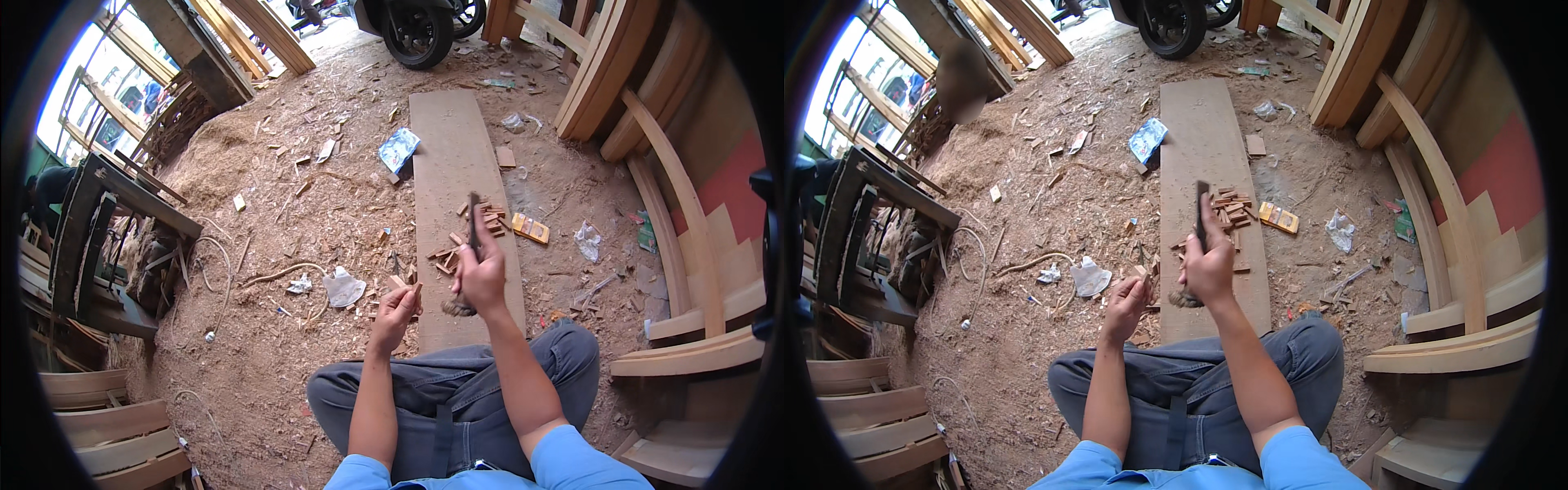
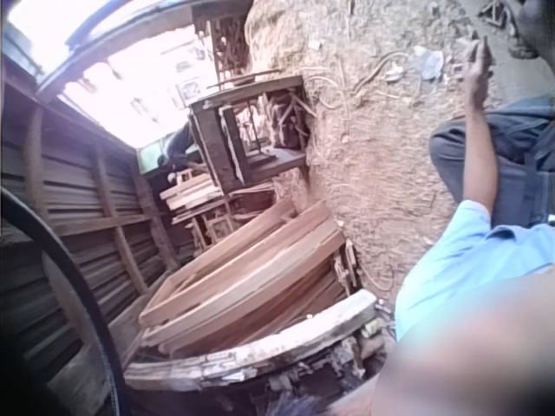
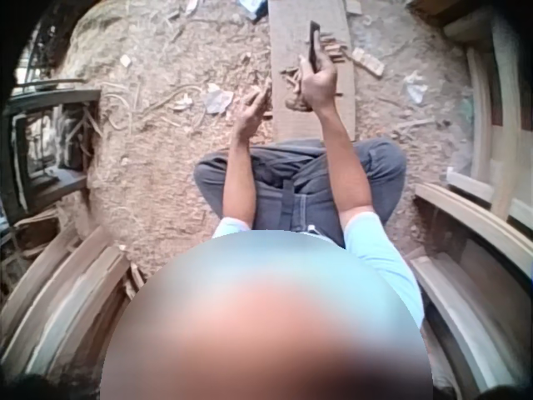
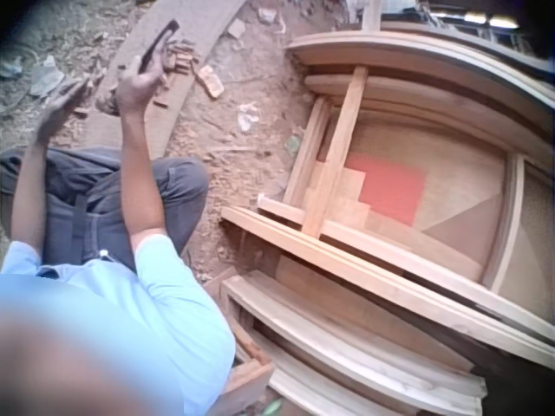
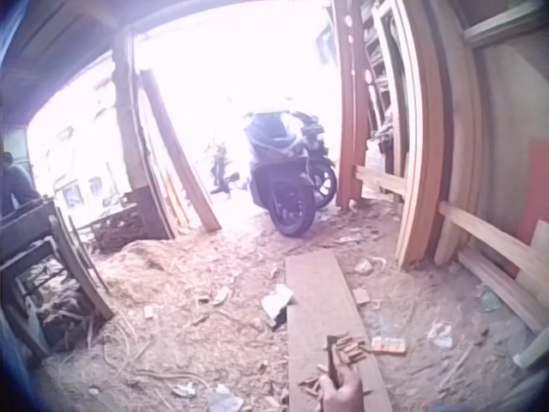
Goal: The person sits on the floor and uses a small knife to shave and shape small wooden pieces. They repeatedly pick up pieces, pare them, and place them back on a board.
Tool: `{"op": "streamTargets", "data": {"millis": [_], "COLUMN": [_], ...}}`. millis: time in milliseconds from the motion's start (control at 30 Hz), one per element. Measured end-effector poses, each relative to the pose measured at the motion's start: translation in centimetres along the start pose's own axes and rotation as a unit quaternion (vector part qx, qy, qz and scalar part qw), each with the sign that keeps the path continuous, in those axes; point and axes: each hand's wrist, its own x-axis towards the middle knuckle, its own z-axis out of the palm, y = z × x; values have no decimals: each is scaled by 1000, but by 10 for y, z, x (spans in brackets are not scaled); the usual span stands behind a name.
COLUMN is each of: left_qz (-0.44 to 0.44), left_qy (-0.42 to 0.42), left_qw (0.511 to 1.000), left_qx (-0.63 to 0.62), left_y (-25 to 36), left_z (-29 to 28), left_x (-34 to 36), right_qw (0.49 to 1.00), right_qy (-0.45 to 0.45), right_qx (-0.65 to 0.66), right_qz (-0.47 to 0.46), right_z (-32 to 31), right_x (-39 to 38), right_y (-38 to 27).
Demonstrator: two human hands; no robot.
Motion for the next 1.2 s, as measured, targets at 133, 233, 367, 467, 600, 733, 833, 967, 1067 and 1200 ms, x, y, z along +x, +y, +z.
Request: {"op": "streamTargets", "data": {"millis": [133, 233, 367, 467, 600, 733, 833, 967, 1067, 1200], "left_qz": [108, 111, 109, 110, 137, 123, 120, 113, 84, 113], "left_qy": [-25, -46, -24, 30, -17, 23, 22, 19, -18, -16], "left_qw": [972, 970, 960, 952, 953, 957, 962, 973, 996, 990], "left_qx": [-206, -212, -255, -283, -269, -263, -243, -199, 37, -82], "left_y": [-3, 0, 2, 1, 0, -3, -1, 2, -4, -8], "left_z": [3, -2, -7, -11, -20, -25, -26, -20, -8, -1], "left_x": [7, 13, 8, 8, 12, 9, 13, 17, 8, 8], "right_qw": [997, 990, 963, 935, 921, 926, 935, 953, 995, 989], "right_qy": [1, -115, -257, -304, -320, -308, -284, -219, -2, 110], "right_qx": [3, 12, -39, -180, -222, -220, -201, -204, -86, 28], "right_qz": [78, 85, 71, -6, 1, -15, -73, 35, 54, 98], "right_z": [-34, -22, 5, 15, 20, 19, 18, 22, 19, -19], "right_x": [4, -12, -31, -40, -49, -49, -49, -40, -22, 2], "right_y": [-2, 15, 28, 24, 21, 28, 34, 36, 36, 36]}}
